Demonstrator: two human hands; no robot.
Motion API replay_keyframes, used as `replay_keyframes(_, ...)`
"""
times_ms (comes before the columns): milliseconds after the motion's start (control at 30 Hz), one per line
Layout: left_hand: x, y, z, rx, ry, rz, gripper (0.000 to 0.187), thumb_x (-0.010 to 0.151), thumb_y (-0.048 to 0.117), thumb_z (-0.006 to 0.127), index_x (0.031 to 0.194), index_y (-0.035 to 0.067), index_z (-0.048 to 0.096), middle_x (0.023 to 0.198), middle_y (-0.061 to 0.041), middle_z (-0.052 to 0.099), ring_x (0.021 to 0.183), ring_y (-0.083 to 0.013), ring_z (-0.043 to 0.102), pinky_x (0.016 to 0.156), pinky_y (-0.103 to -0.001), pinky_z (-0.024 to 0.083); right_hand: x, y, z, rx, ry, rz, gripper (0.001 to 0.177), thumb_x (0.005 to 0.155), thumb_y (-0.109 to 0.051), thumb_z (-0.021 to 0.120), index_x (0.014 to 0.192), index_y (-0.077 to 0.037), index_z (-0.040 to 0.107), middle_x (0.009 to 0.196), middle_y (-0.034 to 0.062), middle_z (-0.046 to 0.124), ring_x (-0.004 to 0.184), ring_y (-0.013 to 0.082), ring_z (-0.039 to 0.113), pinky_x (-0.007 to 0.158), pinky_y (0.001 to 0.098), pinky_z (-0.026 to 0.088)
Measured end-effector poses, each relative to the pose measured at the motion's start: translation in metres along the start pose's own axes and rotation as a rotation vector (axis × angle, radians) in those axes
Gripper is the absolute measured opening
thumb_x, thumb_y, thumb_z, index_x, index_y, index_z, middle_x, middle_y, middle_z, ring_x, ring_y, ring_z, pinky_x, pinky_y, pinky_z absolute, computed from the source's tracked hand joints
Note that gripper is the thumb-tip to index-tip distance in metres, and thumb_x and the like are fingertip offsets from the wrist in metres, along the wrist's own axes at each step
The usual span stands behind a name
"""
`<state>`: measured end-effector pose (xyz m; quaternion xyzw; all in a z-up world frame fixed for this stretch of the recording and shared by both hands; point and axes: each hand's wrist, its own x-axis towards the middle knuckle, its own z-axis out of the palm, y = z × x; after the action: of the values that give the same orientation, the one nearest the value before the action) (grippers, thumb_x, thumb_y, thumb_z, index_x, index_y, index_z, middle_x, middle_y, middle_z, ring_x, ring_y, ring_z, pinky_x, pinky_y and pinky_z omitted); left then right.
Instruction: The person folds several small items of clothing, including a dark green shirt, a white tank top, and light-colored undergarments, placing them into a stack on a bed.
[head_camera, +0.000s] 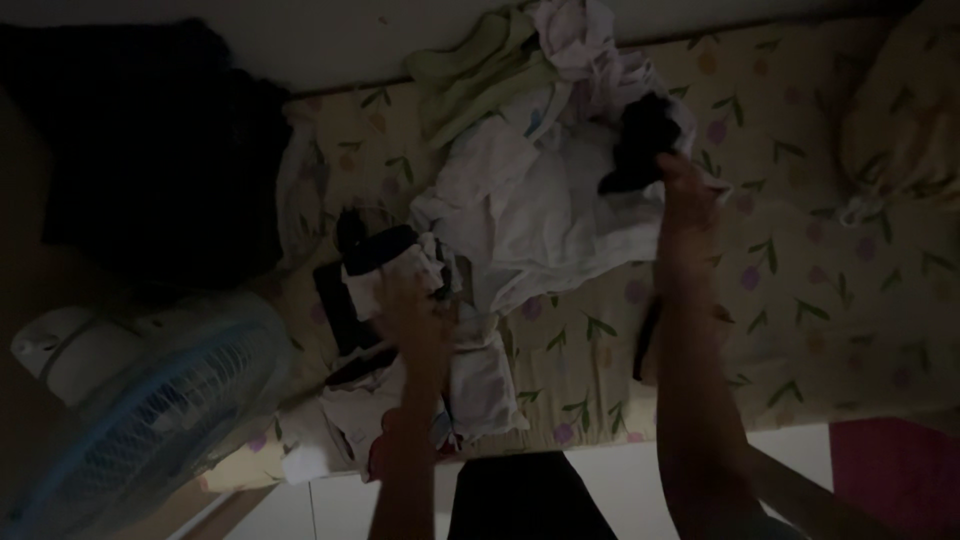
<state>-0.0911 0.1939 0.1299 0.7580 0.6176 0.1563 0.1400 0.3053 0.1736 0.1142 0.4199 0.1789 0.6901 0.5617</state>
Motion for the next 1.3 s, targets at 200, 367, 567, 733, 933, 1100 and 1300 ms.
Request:
replay_keyframes(200,-0.022,0.094,0.023,-0.382,-0.308,0.016,0.077,0.09,0.031,0.067,0.158,0.01,0.038,0.141,-0.023,0.051,0.13,-0.0398,0.05,0.111,-0.051,0.039,-0.054,0.128,0.054,-0.961,-0.008,-0.29,0.03,0.121,-0.015,0.047,0.142,0.006,0.05,0.135,0.0154,0.057,0.114,0.022,0.055,0.091,0.0307,0.05)
replay_keyframes(367,-0.042,0.1,0.088,-0.706,-0.602,-0.138,0.071,0.089,0.03,0.068,0.152,0.007,0.045,0.133,-0.019,0.057,0.121,-0.0357,0.055,0.103,-0.048,0.044,-0.099,0.188,0.057,-1.484,0.269,-0.573,0.029,0.107,-0.02,0.06,0.133,-0.007,0.063,0.125,0.0064,0.071,0.113,0.0196,0.068,0.098,0.0327,0.054)
replay_keyframes(567,-0.086,0.043,0.089,-1.049,-0.64,-0.201,0.064,0.088,0.029,0.069,0.145,0.004,0.053,0.124,-0.015,0.063,0.111,-0.0307,0.062,0.094,-0.045,0.051,-0.172,0.08,0.041,-1.714,0.692,-0.866,0.017,0.112,-0.014,0.062,0.125,-0.002,0.063,0.104,0.0024,0.067,0.095,0.0169,0.063,0.087,0.0322,0.051)
replay_keyframes(733,-0.117,0.03,0.078,-1.298,-0.829,-0.46,0.064,0.095,0.036,0.065,0.147,0.001,0.054,0.132,-0.02,0.066,0.119,-0.035,0.064,0.102,-0.046,0.05,-0.21,0.037,-0.019,-3.159,1.317,-0.43,0.026,0.096,-0.021,0.067,0.119,-0.008,0.068,0.11,0.012,0.07,0.097,0.0313,0.063,0.085,0.0479,0.05)
replay_keyframes(933,-0.125,0.06,0.086,-1.089,-0.792,-0.519,0.064,0.099,0.035,0.069,0.152,0.011,0.043,0.141,-0.007,0.052,0.126,-0.0179,0.052,0.101,-0.043,0.052,-0.182,0.135,-0.076,-2.409,0.905,0.253,0.068,0.088,-0.022,0.078,0.145,-0.012,0.044,0.136,0.0107,0.055,0.119,0.0264,0.057,0.091,0.0491,0.053)
replay_keyframes(1100,-0.107,0.092,0.013,-0.716,-0.797,-0.302,0.046,0.096,0.029,0.067,0.138,0.01,0.064,0.103,-0.024,0.073,0.075,-0.0311,0.067,0.064,-0.041,0.052,-0.165,0.193,-0.069,-2.407,1.235,0.193,0.066,0.082,-0.016,0.08,0.138,-0.011,0.046,0.124,0.0101,0.061,0.096,0.0267,0.071,0.069,0.0433,0.061)
replay_keyframes(1300,-0.098,0.111,-0.048,-0.776,-0.364,0.164,0.035,0.086,0.007,0.075,0.12,0.004,0.065,0.111,-0.013,0.07,0.097,-0.024,0.069,0.08,-0.036,0.057,-0.17,0.174,-0.037,-2.97,0.526,-0.197,0.049,0.083,-0.002,0.063,0.132,-0.002,0.064,0.123,0.0195,0.072,0.104,0.0305,0.072,0.091,0.0396,0.056)
